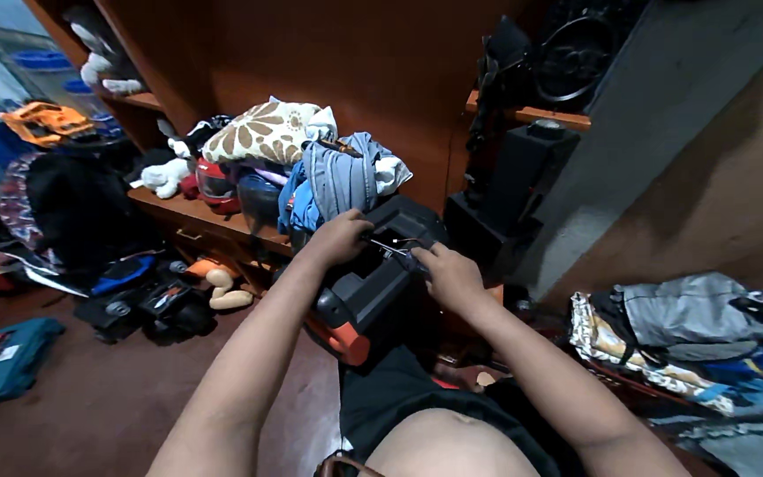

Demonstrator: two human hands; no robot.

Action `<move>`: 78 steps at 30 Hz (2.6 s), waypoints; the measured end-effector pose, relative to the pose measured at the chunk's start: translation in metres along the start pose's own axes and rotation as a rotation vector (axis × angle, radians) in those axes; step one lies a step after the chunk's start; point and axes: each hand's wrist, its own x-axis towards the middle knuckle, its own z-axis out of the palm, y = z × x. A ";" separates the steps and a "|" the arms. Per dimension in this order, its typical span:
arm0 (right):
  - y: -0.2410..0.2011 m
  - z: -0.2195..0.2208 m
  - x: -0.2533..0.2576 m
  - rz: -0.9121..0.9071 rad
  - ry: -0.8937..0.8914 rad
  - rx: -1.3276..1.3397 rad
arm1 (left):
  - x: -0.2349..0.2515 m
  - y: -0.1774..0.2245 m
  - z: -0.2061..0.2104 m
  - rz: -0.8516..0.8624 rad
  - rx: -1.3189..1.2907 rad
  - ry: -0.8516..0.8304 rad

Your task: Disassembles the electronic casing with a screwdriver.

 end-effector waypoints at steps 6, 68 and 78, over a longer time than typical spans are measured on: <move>-0.013 -0.005 0.001 0.075 -0.075 0.027 | 0.000 -0.010 0.004 0.074 0.069 0.004; 0.020 -0.095 0.003 -0.387 -0.320 -0.353 | -0.032 0.068 0.039 -0.515 -0.488 -0.440; 0.044 -0.078 0.018 -0.277 -0.007 0.422 | -0.023 0.065 0.037 -0.465 -0.505 -0.449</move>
